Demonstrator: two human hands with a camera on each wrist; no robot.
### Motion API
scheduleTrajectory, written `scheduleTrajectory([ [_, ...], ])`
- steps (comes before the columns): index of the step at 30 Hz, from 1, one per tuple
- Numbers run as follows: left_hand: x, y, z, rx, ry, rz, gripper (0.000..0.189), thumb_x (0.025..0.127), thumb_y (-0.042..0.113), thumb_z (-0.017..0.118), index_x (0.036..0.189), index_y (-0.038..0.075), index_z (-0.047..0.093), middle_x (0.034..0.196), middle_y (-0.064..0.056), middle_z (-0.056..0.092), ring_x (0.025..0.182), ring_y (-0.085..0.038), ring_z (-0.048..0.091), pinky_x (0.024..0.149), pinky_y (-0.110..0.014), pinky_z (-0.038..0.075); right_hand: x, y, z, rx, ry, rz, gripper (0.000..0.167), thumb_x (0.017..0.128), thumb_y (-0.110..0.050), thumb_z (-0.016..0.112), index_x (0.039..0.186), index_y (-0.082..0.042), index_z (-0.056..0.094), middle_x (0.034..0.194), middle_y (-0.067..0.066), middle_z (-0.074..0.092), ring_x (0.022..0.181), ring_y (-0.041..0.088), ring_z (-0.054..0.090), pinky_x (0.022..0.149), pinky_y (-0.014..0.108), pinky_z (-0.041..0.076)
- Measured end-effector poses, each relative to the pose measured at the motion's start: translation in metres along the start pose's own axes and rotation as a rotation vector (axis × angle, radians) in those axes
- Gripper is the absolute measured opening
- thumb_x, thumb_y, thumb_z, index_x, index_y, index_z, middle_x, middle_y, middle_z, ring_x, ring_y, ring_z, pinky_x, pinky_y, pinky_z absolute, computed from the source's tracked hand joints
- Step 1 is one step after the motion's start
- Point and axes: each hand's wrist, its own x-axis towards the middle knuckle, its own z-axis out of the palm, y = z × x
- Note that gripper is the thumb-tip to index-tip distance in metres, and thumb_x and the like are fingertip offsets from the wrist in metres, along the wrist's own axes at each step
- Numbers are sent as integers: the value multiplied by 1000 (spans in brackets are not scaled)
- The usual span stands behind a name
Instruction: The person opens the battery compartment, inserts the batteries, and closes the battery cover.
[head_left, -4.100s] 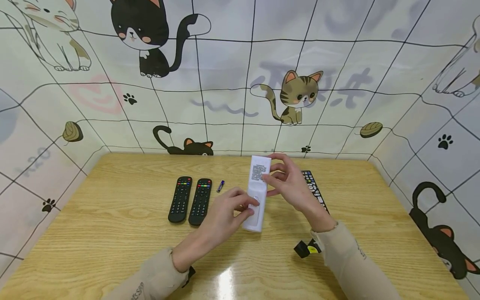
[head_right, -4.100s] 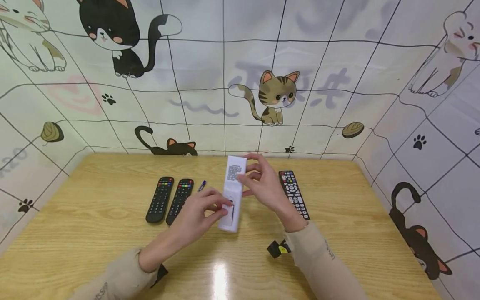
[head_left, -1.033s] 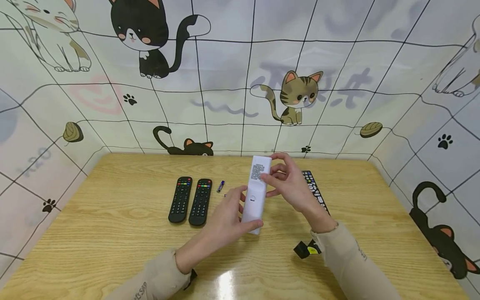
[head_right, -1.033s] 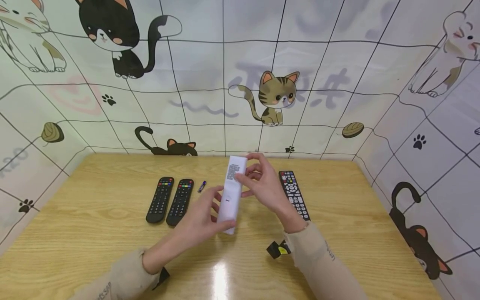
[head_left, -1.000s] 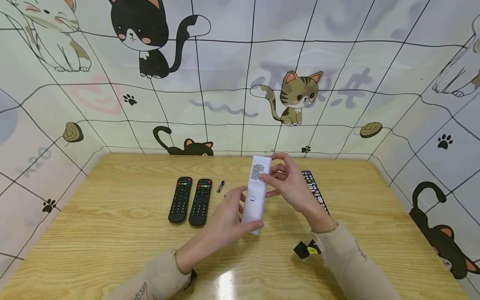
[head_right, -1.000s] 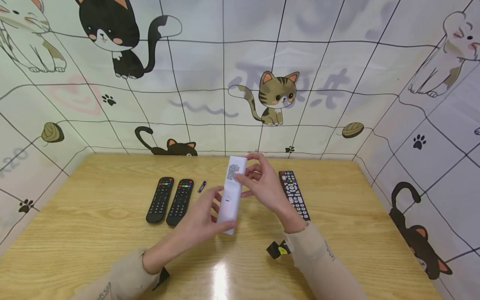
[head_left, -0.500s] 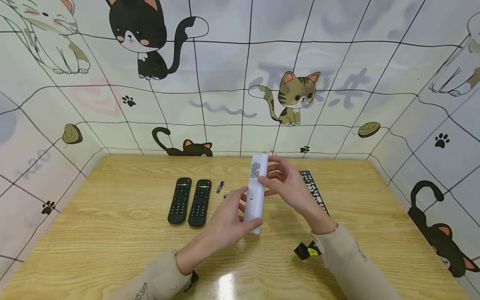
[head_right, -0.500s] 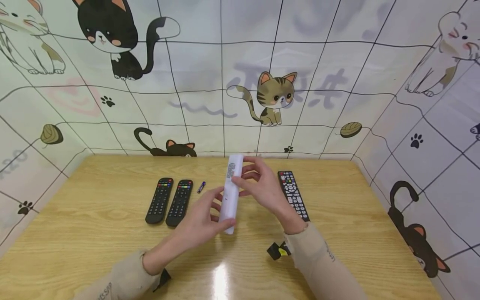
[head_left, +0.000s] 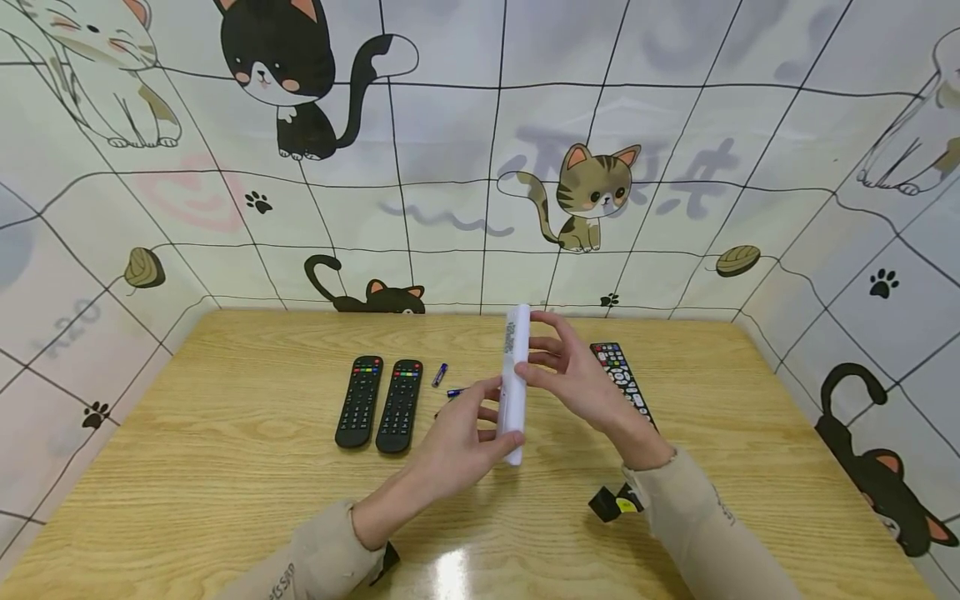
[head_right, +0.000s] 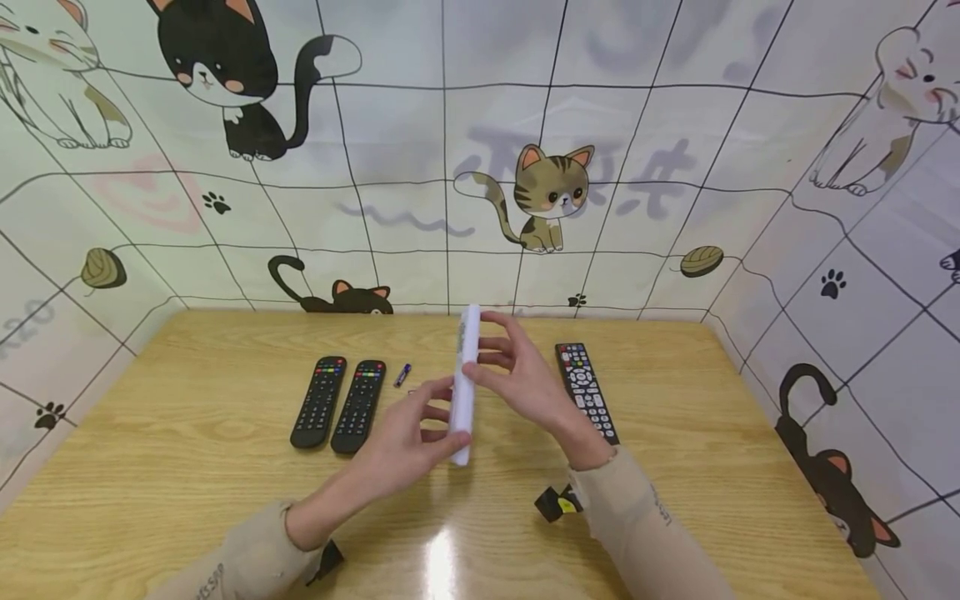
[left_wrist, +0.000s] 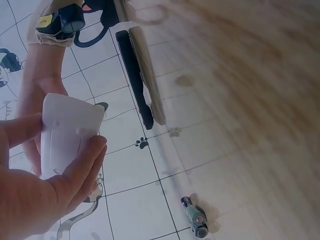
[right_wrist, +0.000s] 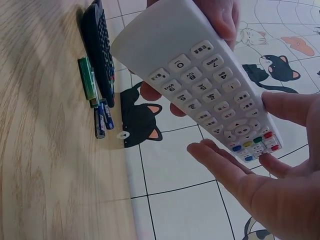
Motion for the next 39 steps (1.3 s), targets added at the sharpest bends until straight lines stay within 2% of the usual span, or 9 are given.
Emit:
scheduleTrajectory([
  [4,0,-2,1,-12,-9,23,69,95,7,75,153,-2,39,131,-13,54,109,-24,64,84,-31,59,0,1,0,28,-1,0,74,99,-11,70,158,-12,27,144,26,50,125,41,56,93,47,56],
  [9,1,-3,0,-38,-44,23,68,96,4,72,154,-2,38,132,-14,54,111,-25,64,86,-31,58,-1,3,1,43,0,-1,73,98,-10,71,157,-13,28,142,26,50,122,41,56,90,47,57],
  [14,1,-4,-1,80,-47,43,67,96,12,74,152,-1,41,128,-10,59,108,-22,63,91,-36,56,-1,5,1,19,10,-7,72,96,-9,73,156,-12,31,140,25,52,119,40,58,88,46,58],
  [19,0,-5,-5,185,-48,81,64,96,18,74,149,-4,45,127,-14,59,108,-29,62,92,-48,55,-2,6,0,-35,32,-6,71,95,-10,75,154,-14,35,136,24,55,114,38,60,86,47,59],
  [25,-2,-7,-10,317,-38,97,59,97,22,74,146,-1,50,129,-13,60,110,-28,61,92,-44,53,-2,9,-4,-120,66,29,71,94,-19,78,153,-21,39,132,21,58,110,35,63,85,51,59],
  [30,-4,-9,-17,405,-50,78,61,97,26,73,148,1,50,132,-12,58,114,-27,60,92,-42,53,-3,11,-8,-226,87,58,69,92,-25,80,150,-23,42,125,19,60,103,33,65,82,52,59],
  [39,-5,-14,-30,542,-63,44,57,97,25,73,144,0,53,136,-18,54,117,-30,56,96,-49,50,-1,18,-14,-505,144,102,70,91,-33,79,149,-19,44,121,17,61,98,32,65,72,39,56],
])
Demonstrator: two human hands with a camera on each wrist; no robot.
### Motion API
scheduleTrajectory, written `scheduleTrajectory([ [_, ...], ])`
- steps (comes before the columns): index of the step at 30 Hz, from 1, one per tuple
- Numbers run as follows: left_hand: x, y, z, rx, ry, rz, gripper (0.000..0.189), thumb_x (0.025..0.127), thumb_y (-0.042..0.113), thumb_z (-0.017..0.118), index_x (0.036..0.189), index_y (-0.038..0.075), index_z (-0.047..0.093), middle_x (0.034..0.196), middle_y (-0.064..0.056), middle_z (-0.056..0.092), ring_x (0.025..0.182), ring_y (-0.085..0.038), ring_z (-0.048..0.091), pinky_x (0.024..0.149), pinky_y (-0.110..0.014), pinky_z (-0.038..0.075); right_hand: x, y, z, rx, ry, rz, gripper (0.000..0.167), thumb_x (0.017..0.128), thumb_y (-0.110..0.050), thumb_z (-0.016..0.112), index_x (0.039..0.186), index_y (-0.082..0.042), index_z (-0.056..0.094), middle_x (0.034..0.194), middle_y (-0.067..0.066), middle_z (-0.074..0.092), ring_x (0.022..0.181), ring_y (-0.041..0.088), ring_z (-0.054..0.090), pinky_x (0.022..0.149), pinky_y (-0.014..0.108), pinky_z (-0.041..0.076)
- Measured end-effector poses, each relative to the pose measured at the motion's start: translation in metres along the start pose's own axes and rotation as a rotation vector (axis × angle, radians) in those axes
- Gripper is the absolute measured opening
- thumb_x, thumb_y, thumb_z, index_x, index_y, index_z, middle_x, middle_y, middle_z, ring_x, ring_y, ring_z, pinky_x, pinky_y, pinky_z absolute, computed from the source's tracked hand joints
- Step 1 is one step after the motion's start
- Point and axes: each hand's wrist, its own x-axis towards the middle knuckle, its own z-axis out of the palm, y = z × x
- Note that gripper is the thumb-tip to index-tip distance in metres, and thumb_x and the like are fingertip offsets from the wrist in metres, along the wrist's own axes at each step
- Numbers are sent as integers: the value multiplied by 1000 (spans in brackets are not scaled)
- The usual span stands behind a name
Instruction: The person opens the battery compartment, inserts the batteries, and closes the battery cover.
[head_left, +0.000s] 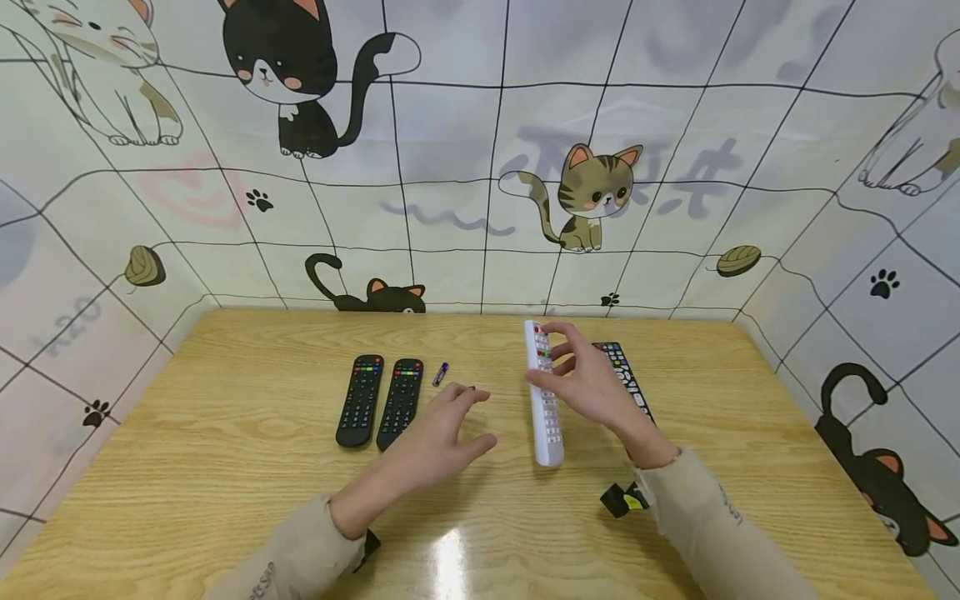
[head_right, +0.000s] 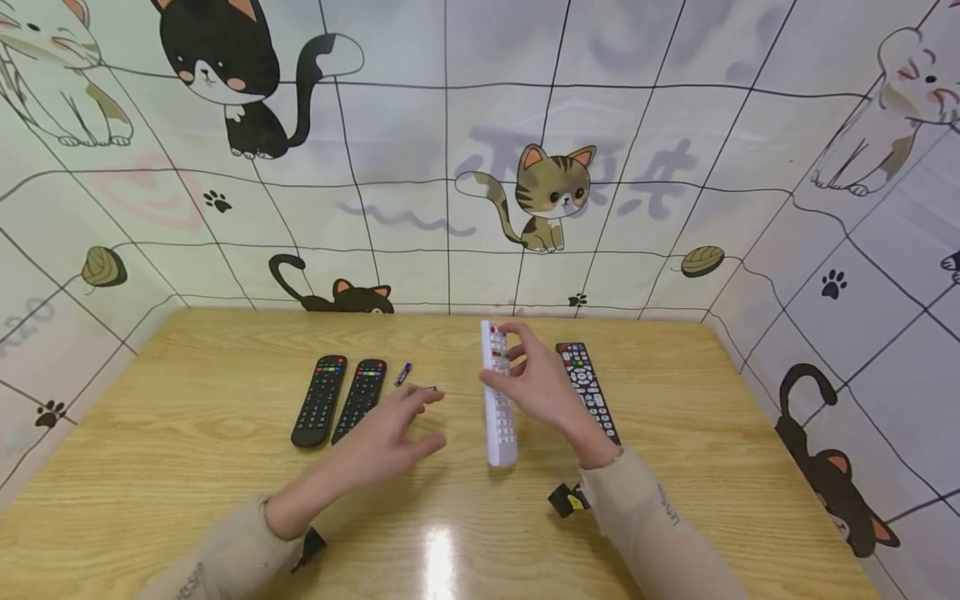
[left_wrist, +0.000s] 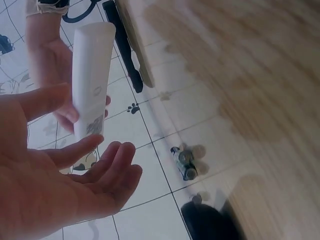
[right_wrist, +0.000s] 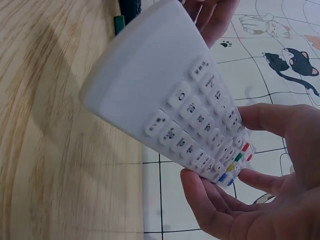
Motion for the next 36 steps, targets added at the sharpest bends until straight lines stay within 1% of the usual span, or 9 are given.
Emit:
scheduleTrajectory([
  [4,-1,-2,-3,45,-1,-2,54,97,24,74,141,0,57,134,-17,55,119,-33,55,97,-52,47,3,3,-1,-92,30,0,69,91,-31,78,148,-14,45,118,19,63,95,30,66,69,37,56],
  [11,0,-7,-8,131,-6,-34,52,97,26,74,139,0,59,134,-16,54,129,-36,50,103,-62,38,7,11,-6,-236,11,8,70,91,-29,77,148,-3,46,110,22,64,82,26,64,62,34,54],
  [17,0,-13,-9,171,-15,-72,54,98,28,74,142,2,57,139,-18,50,134,-38,45,111,-66,28,9,18,-8,-379,-32,49,71,94,-30,73,149,4,45,122,27,63,94,30,62,73,41,54],
  [20,0,-17,-10,202,-4,-84,53,97,27,74,141,2,58,140,-19,48,130,-39,45,109,-66,29,10,20,-7,-437,-69,69,71,95,-33,71,150,5,46,129,29,61,96,30,62,82,46,54],
  [23,1,-20,-11,240,15,-81,51,97,28,74,139,2,60,140,-21,49,130,-41,45,105,-65,33,12,21,-5,-483,-94,86,70,96,-32,70,149,7,47,134,30,59,96,30,61,85,47,54],
  [26,2,-24,-13,285,42,-81,48,97,28,75,134,1,63,138,-22,50,130,-43,44,103,-66,36,14,23,-3,-502,-103,116,69,96,-31,71,148,8,47,136,31,57,94,29,61,83,46,54],
  [29,4,-28,-16,338,63,-113,47,97,29,75,131,-1,64,138,-24,49,131,-45,43,103,-67,37,16,24,-2,-524,-127,140,69,96,-29,71,148,9,46,136,32,57,89,26,61,80,43,54],
  [33,4,-32,-17,386,82,-134,45,97,29,74,127,-4,64,136,-27,50,127,-45,45,101,-64,41,17,28,-1,-552,-145,136,68,96,-28,71,146,12,47,133,32,59,86,26,62,81,44,54],
  [36,3,-34,-18,402,83,-143,42,97,29,74,122,-4,66,134,-27,50,124,-44,47,99,-63,43,16,32,2,-566,-153,128,66,96,-28,72,143,13,50,132,31,60,90,27,62,84,46,54],
])
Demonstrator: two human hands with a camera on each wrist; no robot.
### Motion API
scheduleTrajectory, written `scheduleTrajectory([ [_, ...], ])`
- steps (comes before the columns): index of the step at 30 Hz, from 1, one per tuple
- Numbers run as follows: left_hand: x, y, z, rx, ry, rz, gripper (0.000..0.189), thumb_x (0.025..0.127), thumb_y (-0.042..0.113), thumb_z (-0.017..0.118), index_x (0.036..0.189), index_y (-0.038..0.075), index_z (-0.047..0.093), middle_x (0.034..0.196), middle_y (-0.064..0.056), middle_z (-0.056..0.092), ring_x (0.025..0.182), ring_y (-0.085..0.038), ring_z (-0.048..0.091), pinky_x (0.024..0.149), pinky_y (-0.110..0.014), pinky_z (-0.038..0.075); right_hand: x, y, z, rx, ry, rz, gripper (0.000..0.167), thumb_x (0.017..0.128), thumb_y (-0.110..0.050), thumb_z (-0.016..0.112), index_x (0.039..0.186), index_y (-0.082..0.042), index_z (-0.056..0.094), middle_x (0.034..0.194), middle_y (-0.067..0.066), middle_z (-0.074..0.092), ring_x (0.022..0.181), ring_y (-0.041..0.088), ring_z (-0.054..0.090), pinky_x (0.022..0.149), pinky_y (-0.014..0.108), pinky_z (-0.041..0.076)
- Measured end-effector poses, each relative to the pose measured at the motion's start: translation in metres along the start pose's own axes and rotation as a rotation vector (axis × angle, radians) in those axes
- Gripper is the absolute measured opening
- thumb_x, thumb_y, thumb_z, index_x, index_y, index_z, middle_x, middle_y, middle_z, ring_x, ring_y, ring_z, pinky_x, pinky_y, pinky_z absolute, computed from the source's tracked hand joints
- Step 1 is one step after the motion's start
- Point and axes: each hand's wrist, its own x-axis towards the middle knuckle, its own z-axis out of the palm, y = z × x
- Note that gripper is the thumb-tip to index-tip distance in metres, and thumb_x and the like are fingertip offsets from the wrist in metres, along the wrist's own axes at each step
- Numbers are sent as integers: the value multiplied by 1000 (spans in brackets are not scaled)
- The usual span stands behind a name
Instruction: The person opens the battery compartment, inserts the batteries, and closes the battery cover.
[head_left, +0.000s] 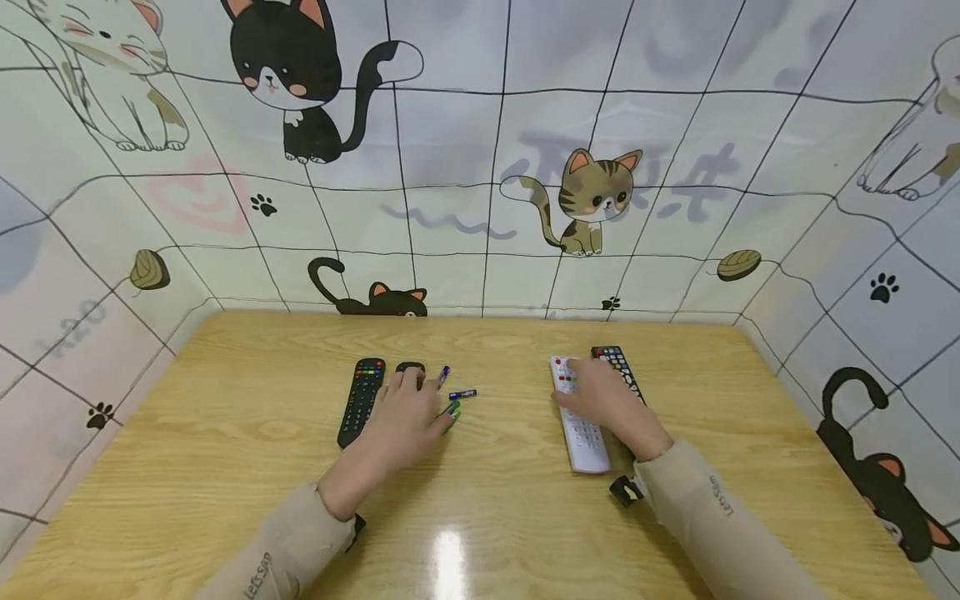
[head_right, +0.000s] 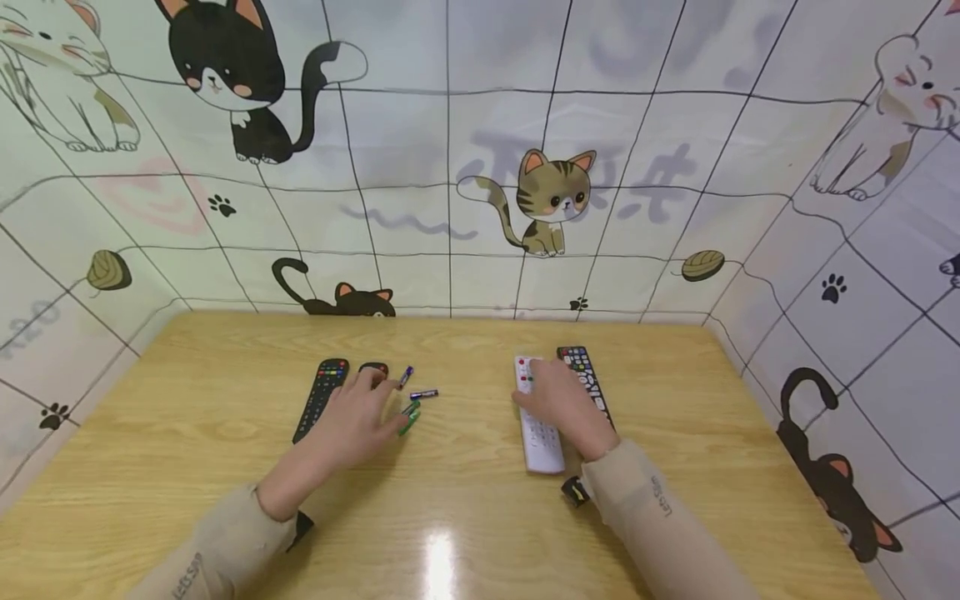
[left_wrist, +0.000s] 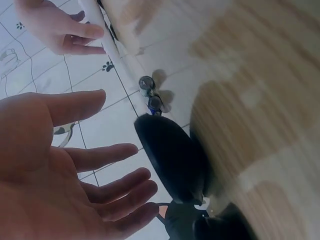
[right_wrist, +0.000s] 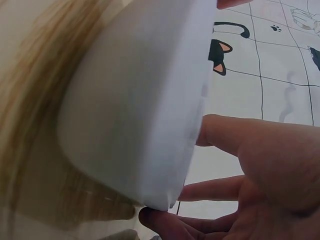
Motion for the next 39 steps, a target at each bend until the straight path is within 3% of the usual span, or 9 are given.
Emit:
scheduleTrajectory([
  [4,0,-3,1,14,-12,-31,37,97,29,74,116,-2,68,135,-28,50,125,-44,46,97,-64,43,-1,1,5,-8,-7,-3,66,95,-30,74,139,14,53,126,31,63,88,27,61,81,44,55],
  [11,3,-7,-3,61,-13,-71,50,100,25,70,130,-13,59,136,-34,48,129,-51,44,100,-64,44,-1,3,7,25,-16,13,68,94,-35,77,136,13,54,114,26,66,78,23,58,70,38,53],
  [18,7,-13,-1,148,12,-76,45,99,23,71,114,-19,64,126,-40,51,122,-55,50,89,-57,55,-1,4,6,31,-20,10,65,93,-36,78,130,13,56,97,16,64,74,22,56,64,35,50],
  [21,10,-15,0,145,7,-91,48,99,23,71,114,-21,63,127,-43,50,123,-58,49,89,-57,55,-1,4,4,36,-29,21,67,93,-36,78,133,12,55,100,18,64,76,22,55,66,36,49],
  [25,13,-16,1,128,-18,-132,49,100,24,70,116,-21,63,127,-44,49,123,-60,48,90,-59,54,-2,3,3,43,-33,16,74,94,-37,77,140,14,49,117,26,63,82,24,56,73,39,51],
  [28,15,-17,1,105,-45,-169,43,100,25,70,106,-17,68,128,-45,49,123,-61,48,85,-60,56,-1,3,3,33,-28,7,77,95,-40,76,141,15,47,126,30,60,88,26,56,79,42,51],
  [31,16,-16,1,94,-61,-191,39,99,26,71,98,-14,70,128,-44,50,123,-61,49,78,-59,58,-2,3,3,20,-18,6,75,96,-42,74,139,14,50,124,29,60,96,30,55,82,45,50],
  [35,17,-16,0,120,-47,-183,41,97,24,73,101,-16,69,119,-43,55,113,-57,57,69,-55,60,-3,1,1,18,9,32,74,98,-46,69,142,11,49,131,32,56,114,39,53,93,53,49],
  [39,20,-16,-1,143,-34,-179,39,95,22,76,100,-16,68,105,-37,59,87,-45,66,54,-43,58,-6,-2,-4,39,45,29,72,101,-47,64,145,7,49,136,32,53,122,42,52,98,57,46],
])
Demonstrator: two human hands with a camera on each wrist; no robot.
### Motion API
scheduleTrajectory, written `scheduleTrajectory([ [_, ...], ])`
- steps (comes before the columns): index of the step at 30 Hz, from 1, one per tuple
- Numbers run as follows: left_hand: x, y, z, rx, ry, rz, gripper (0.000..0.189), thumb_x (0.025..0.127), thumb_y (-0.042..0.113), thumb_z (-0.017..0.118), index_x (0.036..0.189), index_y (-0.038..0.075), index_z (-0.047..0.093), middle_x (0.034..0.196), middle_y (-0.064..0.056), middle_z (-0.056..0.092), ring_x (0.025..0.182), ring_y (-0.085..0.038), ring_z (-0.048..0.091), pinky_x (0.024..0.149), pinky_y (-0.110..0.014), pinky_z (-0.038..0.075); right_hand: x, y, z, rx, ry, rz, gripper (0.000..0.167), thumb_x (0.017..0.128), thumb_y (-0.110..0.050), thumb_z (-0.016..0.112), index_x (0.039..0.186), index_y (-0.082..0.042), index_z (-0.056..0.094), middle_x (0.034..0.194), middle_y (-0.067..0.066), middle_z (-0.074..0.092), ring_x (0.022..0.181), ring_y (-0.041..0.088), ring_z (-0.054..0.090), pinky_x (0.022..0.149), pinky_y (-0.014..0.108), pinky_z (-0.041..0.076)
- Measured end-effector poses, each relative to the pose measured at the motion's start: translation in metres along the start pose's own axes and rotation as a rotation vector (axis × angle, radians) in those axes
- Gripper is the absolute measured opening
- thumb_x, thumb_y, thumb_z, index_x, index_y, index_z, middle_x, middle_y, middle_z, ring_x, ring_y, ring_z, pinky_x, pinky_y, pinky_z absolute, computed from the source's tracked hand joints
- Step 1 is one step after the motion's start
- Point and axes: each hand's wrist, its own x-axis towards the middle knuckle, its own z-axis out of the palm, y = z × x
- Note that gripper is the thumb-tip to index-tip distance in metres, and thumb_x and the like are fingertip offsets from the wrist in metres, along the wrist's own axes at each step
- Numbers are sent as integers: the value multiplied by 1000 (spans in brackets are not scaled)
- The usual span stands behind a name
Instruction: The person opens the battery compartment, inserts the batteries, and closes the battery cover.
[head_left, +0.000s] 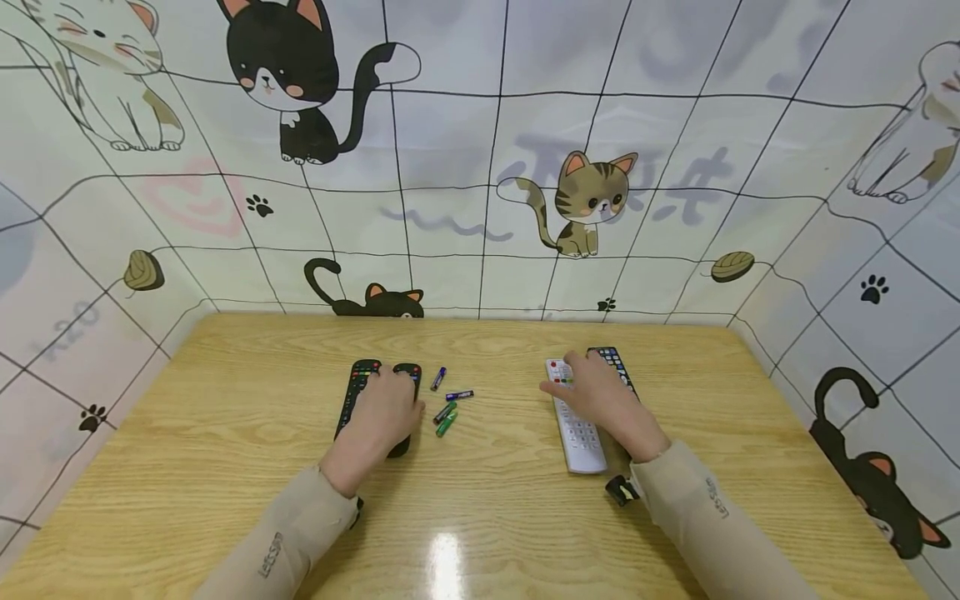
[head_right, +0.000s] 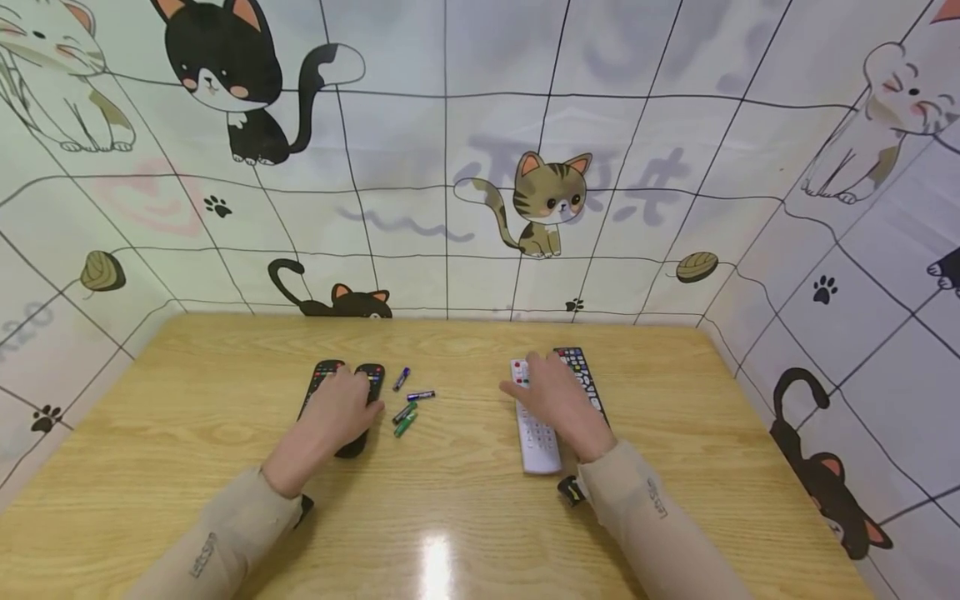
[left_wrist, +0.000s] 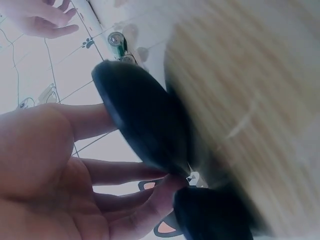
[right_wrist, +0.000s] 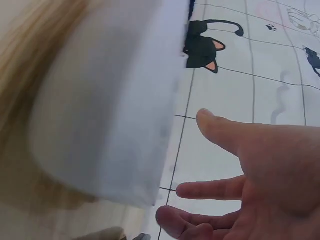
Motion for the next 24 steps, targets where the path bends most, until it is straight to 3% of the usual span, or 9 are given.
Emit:
scheduleTrajectory([
  [5,3,0,-1,-7,-21,-13,32,94,23,77,82,-6,68,85,-23,59,57,-24,57,41,-29,45,-4,-3,-6,60,40,-64,60,103,-46,62,136,3,59,120,22,62,109,36,59,88,51,51],
  [11,4,0,-2,-17,-32,-7,37,95,19,74,64,4,60,59,-7,51,46,-17,49,38,-26,39,-8,-8,-9,114,79,-121,51,103,-42,62,129,1,64,115,20,65,104,35,60,85,49,51],
  [19,2,-3,-6,-65,-25,-14,42,92,11,68,57,11,46,56,-3,41,45,-15,40,37,-26,33,-16,-13,-10,150,101,-183,44,103,-38,63,125,0,66,110,15,67,85,22,61,71,40,52],
  [24,0,-2,-13,-88,-3,-17,36,94,17,69,64,9,51,61,-6,49,47,-16,45,38,-28,35,-17,-14,-9,168,101,-220,45,103,-38,64,127,0,66,107,11,67,83,19,60,69,37,51],
])
